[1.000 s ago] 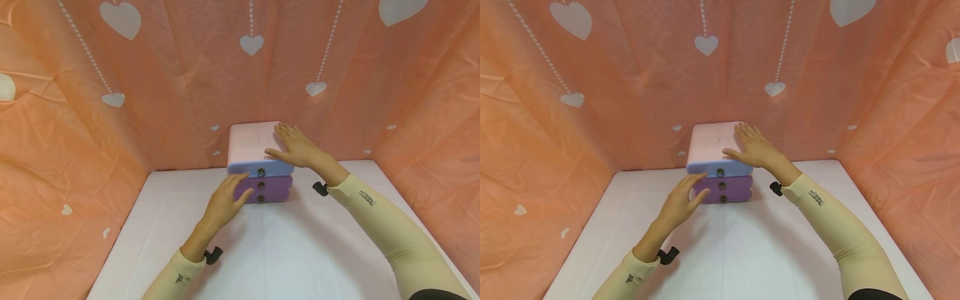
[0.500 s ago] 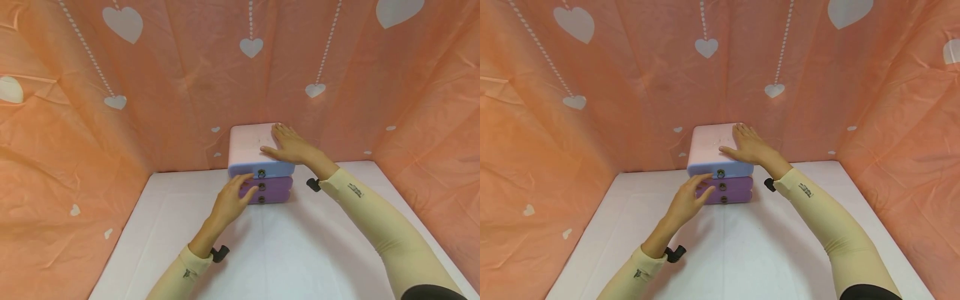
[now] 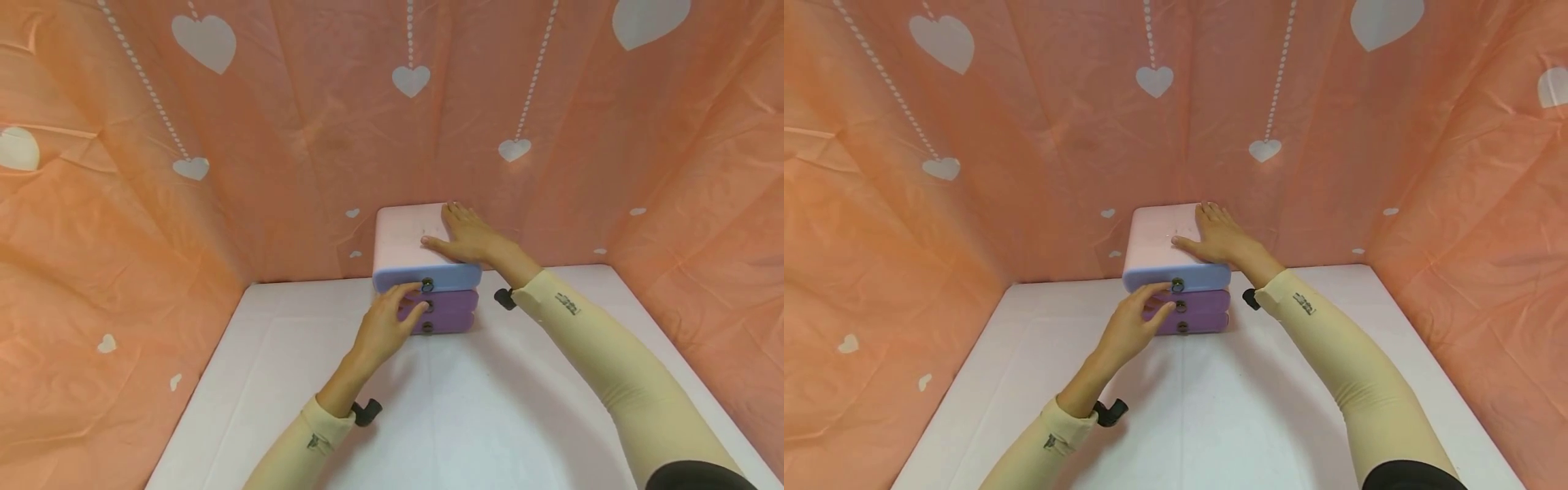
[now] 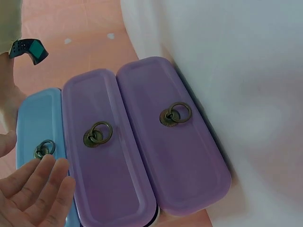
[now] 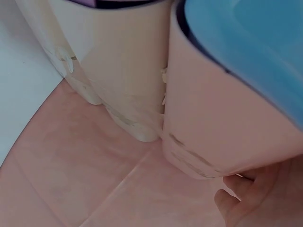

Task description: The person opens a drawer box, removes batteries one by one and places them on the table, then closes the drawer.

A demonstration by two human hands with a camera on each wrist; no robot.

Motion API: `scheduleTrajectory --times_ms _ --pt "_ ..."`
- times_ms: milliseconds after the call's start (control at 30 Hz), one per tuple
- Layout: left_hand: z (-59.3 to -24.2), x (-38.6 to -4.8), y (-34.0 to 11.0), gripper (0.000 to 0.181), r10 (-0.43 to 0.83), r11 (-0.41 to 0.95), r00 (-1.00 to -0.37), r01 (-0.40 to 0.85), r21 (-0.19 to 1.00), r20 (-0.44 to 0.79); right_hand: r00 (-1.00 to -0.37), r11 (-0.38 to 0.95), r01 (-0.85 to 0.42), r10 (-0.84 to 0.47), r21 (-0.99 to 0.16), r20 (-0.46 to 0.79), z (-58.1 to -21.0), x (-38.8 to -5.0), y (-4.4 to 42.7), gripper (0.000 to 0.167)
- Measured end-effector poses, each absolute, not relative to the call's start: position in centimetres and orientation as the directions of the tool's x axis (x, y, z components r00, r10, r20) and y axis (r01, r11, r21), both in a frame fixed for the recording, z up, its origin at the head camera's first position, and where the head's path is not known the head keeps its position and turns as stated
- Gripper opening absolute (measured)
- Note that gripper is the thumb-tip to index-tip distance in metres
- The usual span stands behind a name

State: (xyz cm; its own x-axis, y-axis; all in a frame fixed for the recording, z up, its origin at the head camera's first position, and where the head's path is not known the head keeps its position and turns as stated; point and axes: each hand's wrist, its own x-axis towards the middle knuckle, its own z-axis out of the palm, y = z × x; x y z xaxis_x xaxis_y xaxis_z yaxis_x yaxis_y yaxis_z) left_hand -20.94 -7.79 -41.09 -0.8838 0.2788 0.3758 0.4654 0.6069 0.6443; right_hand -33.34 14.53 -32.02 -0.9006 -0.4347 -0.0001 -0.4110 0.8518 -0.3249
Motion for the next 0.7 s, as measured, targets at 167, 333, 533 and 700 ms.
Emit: scheduleTrajectory --times_ms 167,333,533,700 --pt "-41.21 -21.01 -7.54 0.04 0.267 0.604 -0.886 0.461 0.651 0.379 -0.903 0.852 -0.405 -0.429 -0.333 0.001 -32.33 -33.71 14.42 0.107" --pt "-41.2 -21.01 -7.33 0.038 0.251 0.613 -0.889 0.452 0.648 0.383 -0.904 0.854 -0.409 -0.428 -0.322 0.013 -32.46 -34.07 14.32 0.105" --pt "-41.39 -21.06 -7.1 0.036 0.239 0.62 -0.893 0.442 0.649 0.381 -0.901 0.85 -0.417 -0.434 -0.32 0.022 -32.47 -34.28 14.15 0.104" --pt "-41.54 -21.21 -6.96 0.033 0.229 0.617 -0.899 0.431 0.658 0.374 -0.9 0.845 -0.415 -0.435 -0.336 0.019 -32.56 -34.38 14.05 0.104"
